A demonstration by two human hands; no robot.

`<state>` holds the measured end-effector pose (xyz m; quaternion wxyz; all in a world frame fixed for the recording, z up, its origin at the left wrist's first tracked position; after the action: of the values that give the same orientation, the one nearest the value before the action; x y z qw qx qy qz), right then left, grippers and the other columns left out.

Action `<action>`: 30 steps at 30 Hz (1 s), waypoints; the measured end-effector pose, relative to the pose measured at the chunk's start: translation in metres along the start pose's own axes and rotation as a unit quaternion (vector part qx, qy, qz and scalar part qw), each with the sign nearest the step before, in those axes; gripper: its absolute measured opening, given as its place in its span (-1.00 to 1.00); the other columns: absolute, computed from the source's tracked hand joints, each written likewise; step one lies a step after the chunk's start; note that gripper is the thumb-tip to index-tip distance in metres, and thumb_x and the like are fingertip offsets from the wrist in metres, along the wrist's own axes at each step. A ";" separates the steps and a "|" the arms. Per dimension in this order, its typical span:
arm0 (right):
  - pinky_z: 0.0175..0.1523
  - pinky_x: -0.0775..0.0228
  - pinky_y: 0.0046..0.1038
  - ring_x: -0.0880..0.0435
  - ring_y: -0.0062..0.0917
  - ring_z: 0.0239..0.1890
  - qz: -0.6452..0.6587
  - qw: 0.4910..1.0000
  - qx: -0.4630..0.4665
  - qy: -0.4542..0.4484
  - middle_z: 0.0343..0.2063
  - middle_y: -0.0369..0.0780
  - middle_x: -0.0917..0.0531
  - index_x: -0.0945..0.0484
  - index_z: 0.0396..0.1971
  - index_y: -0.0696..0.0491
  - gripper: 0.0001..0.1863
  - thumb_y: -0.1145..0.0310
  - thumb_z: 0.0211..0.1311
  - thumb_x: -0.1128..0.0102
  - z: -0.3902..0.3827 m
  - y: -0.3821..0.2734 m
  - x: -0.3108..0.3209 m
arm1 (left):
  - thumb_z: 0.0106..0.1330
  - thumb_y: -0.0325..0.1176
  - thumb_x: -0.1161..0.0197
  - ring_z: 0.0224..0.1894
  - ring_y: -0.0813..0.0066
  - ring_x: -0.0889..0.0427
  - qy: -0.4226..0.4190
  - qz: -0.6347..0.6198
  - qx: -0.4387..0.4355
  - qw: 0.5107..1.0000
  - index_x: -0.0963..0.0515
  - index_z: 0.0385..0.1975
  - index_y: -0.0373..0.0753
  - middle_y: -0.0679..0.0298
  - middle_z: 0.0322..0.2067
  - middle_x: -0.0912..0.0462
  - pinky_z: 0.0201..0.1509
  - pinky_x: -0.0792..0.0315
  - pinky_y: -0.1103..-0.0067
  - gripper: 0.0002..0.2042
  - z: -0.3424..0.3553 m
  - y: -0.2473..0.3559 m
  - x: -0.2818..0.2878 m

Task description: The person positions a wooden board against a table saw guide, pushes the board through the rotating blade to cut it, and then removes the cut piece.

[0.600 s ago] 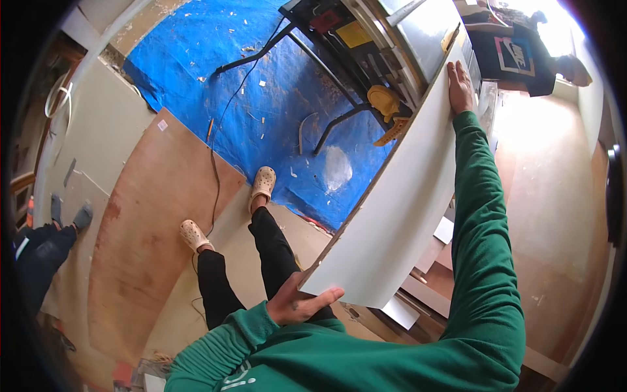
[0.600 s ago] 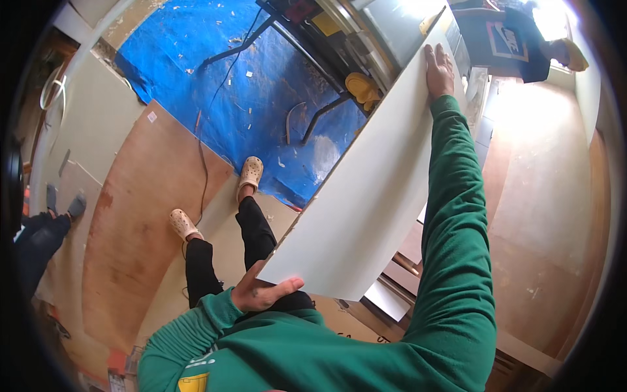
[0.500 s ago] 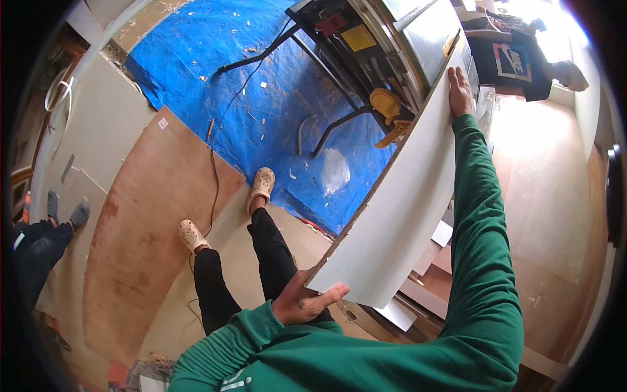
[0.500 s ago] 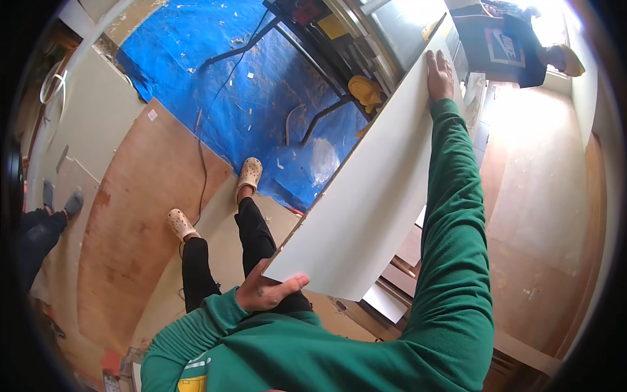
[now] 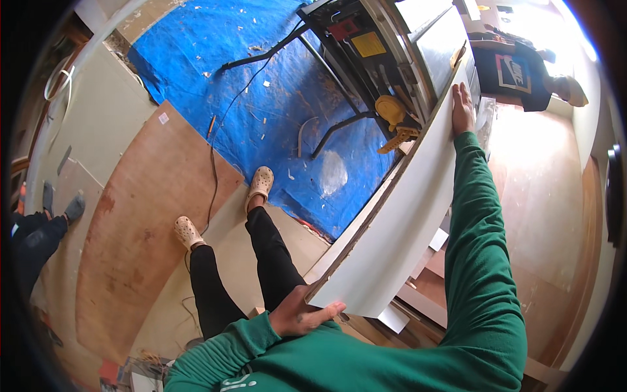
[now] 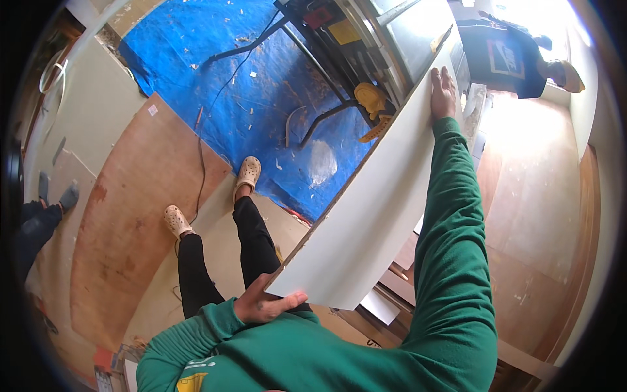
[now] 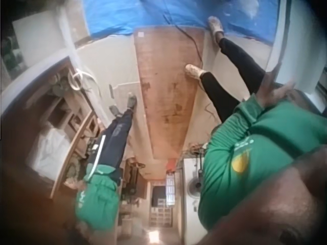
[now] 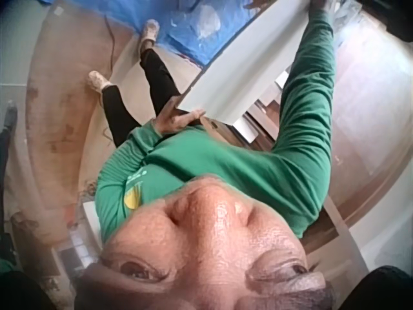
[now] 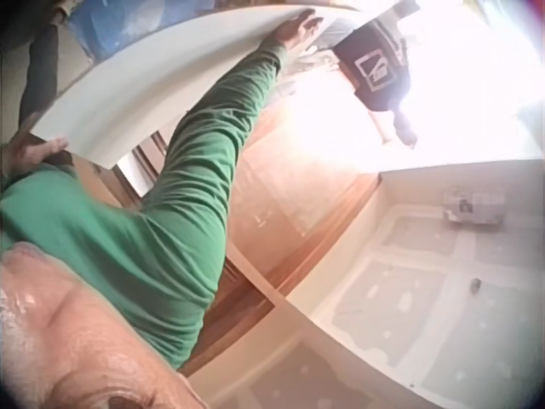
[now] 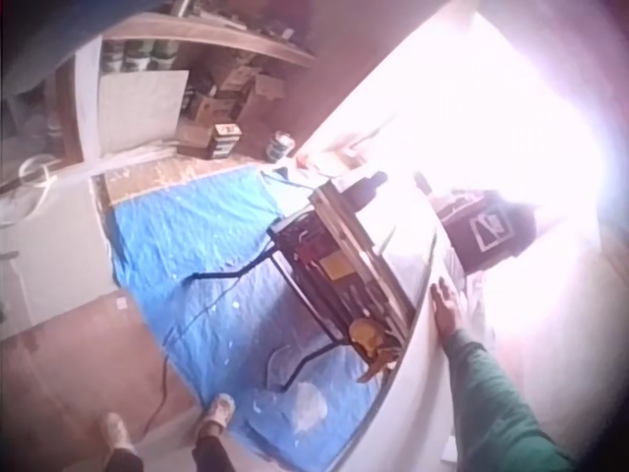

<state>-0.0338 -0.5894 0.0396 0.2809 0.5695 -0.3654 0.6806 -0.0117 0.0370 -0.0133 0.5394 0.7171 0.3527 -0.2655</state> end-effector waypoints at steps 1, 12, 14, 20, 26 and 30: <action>0.71 0.19 -0.24 -0.08 -0.18 0.68 0.001 1.000 -0.001 -0.002 0.61 -0.02 -0.26 -0.23 0.61 0.12 -0.06 -0.36 0.56 0.11 -0.003 -0.001 -0.001 | 0.50 -0.34 -0.41 -0.25 0.56 -0.66 -0.003 0.009 0.008 1.000 -0.62 0.05 -0.45 0.17 -0.31 -0.78 -0.10 -0.59 0.46 -0.69 -0.003 0.003 0.001; 0.71 0.16 -0.24 -0.09 -0.19 0.68 0.010 1.000 -0.001 0.007 0.59 -0.01 -0.28 -0.26 0.59 0.13 -0.06 -0.35 0.55 0.05 -0.013 -0.005 -0.003 | 0.48 -0.38 -0.43 -0.14 0.54 -0.71 -0.041 0.043 0.032 0.998 -0.59 0.14 -0.43 0.13 -0.16 -0.80 0.01 -0.61 0.49 -0.65 -0.010 0.019 0.007; 0.71 0.16 -0.24 -0.09 -0.19 0.68 0.014 1.000 0.002 0.008 0.60 -0.01 -0.27 -0.25 0.60 0.13 -0.05 -0.36 0.54 0.05 -0.011 -0.003 -0.003 | 0.47 -0.35 -0.45 -0.06 0.49 -0.73 -0.032 -0.006 0.059 0.998 -0.56 0.22 -0.43 0.09 -0.08 -0.80 0.09 -0.60 0.48 -0.57 -0.012 0.017 0.006; 0.71 0.16 -0.25 -0.09 -0.19 0.68 0.011 1.000 -0.003 0.006 0.60 -0.01 -0.26 -0.23 0.61 0.13 -0.04 -0.37 0.54 0.06 -0.004 0.001 -0.004 | 0.42 -0.22 -0.50 0.16 0.30 -0.73 0.031 0.029 -0.019 0.999 -0.44 0.40 -0.41 -0.02 0.11 -0.76 0.31 -0.52 0.42 -0.36 -0.023 0.017 0.003; 0.71 0.15 -0.25 -0.09 -0.19 0.67 0.017 1.000 -0.009 0.000 0.60 0.01 -0.25 -0.24 0.61 0.12 -0.03 -0.37 0.52 0.04 0.001 0.004 -0.001 | 0.45 -0.21 -0.47 0.22 0.21 -0.72 0.051 0.056 -0.033 0.997 -0.37 0.44 -0.40 -0.04 0.14 -0.75 0.33 -0.51 0.42 -0.32 -0.031 0.022 -0.003; 0.70 0.14 -0.25 -0.11 -0.19 0.67 0.018 1.000 -0.003 0.003 0.60 0.02 -0.25 -0.25 0.60 0.12 -0.03 -0.37 0.51 0.02 0.001 0.003 -0.005 | 0.46 -0.23 -0.47 0.21 0.25 -0.72 0.062 0.063 -0.023 0.996 -0.38 0.43 -0.40 -0.04 0.14 -0.74 0.31 -0.52 0.43 -0.34 -0.029 0.026 -0.004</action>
<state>-0.0343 -0.5918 0.0340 0.2715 0.5599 -0.3763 0.6864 0.0069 0.0598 0.0132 0.5486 0.7402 0.3457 -0.1777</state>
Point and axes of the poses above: each hand's wrist, its own z-axis towards the middle knuckle, its own x-axis out of the back of the hand, y = z × x, the point moved 1 cm from there along z, towards the middle knuckle
